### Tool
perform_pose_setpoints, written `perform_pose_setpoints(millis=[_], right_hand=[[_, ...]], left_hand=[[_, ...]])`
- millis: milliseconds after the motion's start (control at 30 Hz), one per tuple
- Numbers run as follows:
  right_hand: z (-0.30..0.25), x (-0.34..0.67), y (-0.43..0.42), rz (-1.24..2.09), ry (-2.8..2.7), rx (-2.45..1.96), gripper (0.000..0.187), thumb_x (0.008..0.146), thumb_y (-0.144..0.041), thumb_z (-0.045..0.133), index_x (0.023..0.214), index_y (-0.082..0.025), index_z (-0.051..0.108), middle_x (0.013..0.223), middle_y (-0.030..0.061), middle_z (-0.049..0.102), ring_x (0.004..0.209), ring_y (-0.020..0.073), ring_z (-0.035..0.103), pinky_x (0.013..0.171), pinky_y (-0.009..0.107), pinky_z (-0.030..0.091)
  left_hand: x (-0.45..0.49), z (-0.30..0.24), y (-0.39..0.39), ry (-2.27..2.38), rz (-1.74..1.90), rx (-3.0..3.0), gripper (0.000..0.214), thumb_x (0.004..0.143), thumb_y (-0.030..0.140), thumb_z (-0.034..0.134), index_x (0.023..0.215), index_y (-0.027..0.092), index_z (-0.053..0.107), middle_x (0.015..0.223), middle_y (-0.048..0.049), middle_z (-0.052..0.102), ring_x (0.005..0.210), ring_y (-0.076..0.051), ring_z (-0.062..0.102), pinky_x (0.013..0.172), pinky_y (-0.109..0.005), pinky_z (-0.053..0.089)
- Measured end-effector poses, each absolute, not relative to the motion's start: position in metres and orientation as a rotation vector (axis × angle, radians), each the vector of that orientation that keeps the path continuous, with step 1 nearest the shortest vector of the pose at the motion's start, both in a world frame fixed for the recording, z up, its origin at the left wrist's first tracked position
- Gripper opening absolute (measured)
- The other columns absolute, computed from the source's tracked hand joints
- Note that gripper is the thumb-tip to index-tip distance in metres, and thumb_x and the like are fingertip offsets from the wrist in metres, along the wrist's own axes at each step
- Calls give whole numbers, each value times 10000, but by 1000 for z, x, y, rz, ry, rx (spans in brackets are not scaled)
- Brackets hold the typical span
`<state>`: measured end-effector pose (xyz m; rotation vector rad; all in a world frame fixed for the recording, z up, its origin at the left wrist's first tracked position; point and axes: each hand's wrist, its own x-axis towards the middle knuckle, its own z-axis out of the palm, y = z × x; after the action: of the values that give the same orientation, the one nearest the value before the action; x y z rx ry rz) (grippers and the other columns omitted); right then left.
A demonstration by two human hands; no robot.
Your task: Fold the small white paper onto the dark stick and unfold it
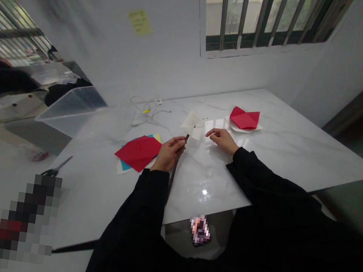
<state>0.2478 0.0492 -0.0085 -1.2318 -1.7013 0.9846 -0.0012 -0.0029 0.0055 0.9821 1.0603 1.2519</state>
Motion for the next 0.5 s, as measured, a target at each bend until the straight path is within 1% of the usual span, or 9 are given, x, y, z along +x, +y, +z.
perform_pose_setpoints(millis=[133,233,333,500], right_hand=[[-9,249,48,936,-1620,-1313,468,760,-233,540,1195,-146,686,550,-70,462,508,120,349,572,272,282],[-11,250,49,927,-1601,-1328,563,759,-235,556,1310,-144,625,583,-68,503,529,128,385,592,271,315],[-12,250,50,923,-1606,-1332,607,759,-233,563,1358,-141,597,603,-65,527,546,133,409,610,275,334],[-14,251,52,919,-1614,-1347,600,774,-232,564,1366,-146,599,603,-65,534,546,135,417,624,282,345]], left_hand=[[-1,6,-3,1050,1246,974,429,624,314,938,985,161,764,922,-48,732,730,-115,617,728,-265,496],[-2,5,-2,1043,1253,966,431,616,311,941,980,159,768,922,-48,732,729,-112,617,727,-263,496],[-2,4,-1,1054,1254,975,431,623,319,942,985,165,768,928,-50,735,731,-116,620,731,-271,502],[-2,3,-1,1063,1246,986,447,618,339,950,990,173,767,945,-57,740,735,-123,623,723,-277,504]])
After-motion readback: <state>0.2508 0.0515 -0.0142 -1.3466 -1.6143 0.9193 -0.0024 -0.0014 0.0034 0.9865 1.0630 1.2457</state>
